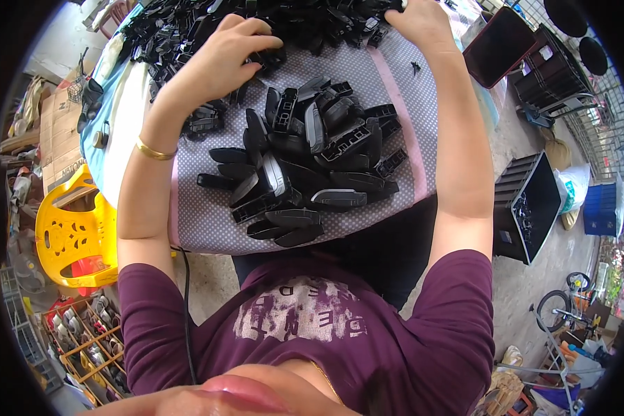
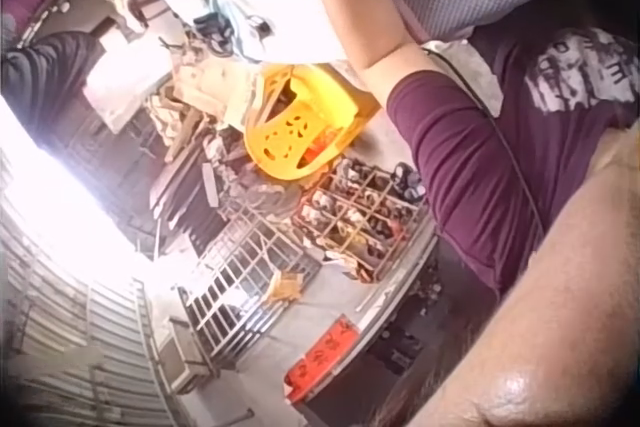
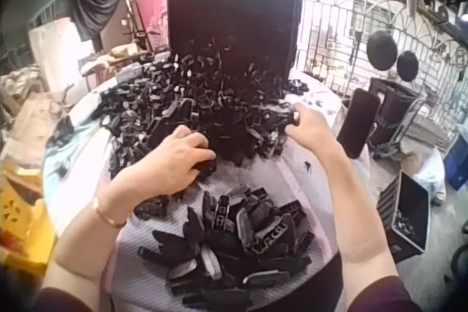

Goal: Assembling black plastic clips by snapping components together.

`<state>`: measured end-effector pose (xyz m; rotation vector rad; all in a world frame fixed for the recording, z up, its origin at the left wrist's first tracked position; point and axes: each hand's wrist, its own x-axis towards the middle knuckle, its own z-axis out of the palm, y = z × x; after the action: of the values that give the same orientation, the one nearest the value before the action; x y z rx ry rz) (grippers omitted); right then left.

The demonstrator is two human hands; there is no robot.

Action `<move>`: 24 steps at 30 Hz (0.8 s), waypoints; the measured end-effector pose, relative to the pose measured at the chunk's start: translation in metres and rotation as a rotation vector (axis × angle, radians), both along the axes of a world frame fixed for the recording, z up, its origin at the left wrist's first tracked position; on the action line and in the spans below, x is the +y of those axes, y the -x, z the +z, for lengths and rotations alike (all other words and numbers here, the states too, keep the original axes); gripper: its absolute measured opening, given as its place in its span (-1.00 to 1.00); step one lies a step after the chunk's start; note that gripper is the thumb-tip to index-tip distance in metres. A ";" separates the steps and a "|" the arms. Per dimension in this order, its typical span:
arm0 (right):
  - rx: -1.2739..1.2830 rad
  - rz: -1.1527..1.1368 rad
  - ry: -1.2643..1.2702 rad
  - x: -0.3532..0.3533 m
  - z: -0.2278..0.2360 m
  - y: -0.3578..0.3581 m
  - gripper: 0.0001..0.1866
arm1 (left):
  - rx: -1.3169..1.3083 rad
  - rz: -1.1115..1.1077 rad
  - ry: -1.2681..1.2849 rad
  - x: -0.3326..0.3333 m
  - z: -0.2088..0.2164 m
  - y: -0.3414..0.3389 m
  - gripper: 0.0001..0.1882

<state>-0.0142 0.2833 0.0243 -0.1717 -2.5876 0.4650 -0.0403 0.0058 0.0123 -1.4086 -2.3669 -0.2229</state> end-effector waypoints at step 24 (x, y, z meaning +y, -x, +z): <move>0.027 0.753 0.899 -0.086 -0.026 -0.012 -0.70 | -1.748 -0.354 -1.049 -0.003 -0.003 0.027 -0.68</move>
<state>-0.0021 0.1969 -0.0013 0.5253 -2.1422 1.8423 -0.0669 0.0024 0.0088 -0.9506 -1.8153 -3.1624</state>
